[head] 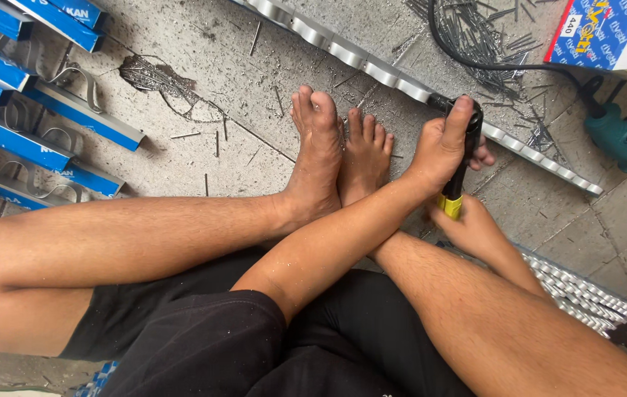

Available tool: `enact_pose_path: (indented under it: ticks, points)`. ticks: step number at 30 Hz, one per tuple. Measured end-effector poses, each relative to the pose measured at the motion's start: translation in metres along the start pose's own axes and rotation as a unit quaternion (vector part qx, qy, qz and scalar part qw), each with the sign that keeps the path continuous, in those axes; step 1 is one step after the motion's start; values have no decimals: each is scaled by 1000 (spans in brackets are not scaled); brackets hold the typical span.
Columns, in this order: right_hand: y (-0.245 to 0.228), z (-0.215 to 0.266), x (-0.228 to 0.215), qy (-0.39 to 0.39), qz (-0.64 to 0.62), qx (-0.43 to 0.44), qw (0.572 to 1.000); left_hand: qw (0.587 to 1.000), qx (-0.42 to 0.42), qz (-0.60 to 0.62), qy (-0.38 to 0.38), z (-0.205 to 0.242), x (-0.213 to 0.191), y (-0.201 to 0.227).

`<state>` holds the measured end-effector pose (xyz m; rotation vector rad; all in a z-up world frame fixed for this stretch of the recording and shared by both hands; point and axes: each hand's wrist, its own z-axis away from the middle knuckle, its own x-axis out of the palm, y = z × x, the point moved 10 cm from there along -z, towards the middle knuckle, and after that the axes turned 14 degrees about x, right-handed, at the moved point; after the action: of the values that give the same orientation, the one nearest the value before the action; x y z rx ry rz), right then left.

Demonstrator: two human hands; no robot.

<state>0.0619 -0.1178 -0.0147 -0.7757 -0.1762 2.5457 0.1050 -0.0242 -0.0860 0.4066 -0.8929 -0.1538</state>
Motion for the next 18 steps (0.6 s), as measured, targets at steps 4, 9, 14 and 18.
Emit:
enact_pose_path:
  ticks: [4,9,14,18]
  points:
    - [-53,66,-45,-101,293,120,943,999,25,20,-36,1,1,6]
    - [-31,40,-21,-63,223,37,972,995,21,87,-43,8,8,20]
    - [4,-28,-10,178,146,-91,969,983,56,154,-83,-5,6,4]
    - [17,-54,-22,216,163,-110,956,982,104,132,-86,-13,-8,-6]
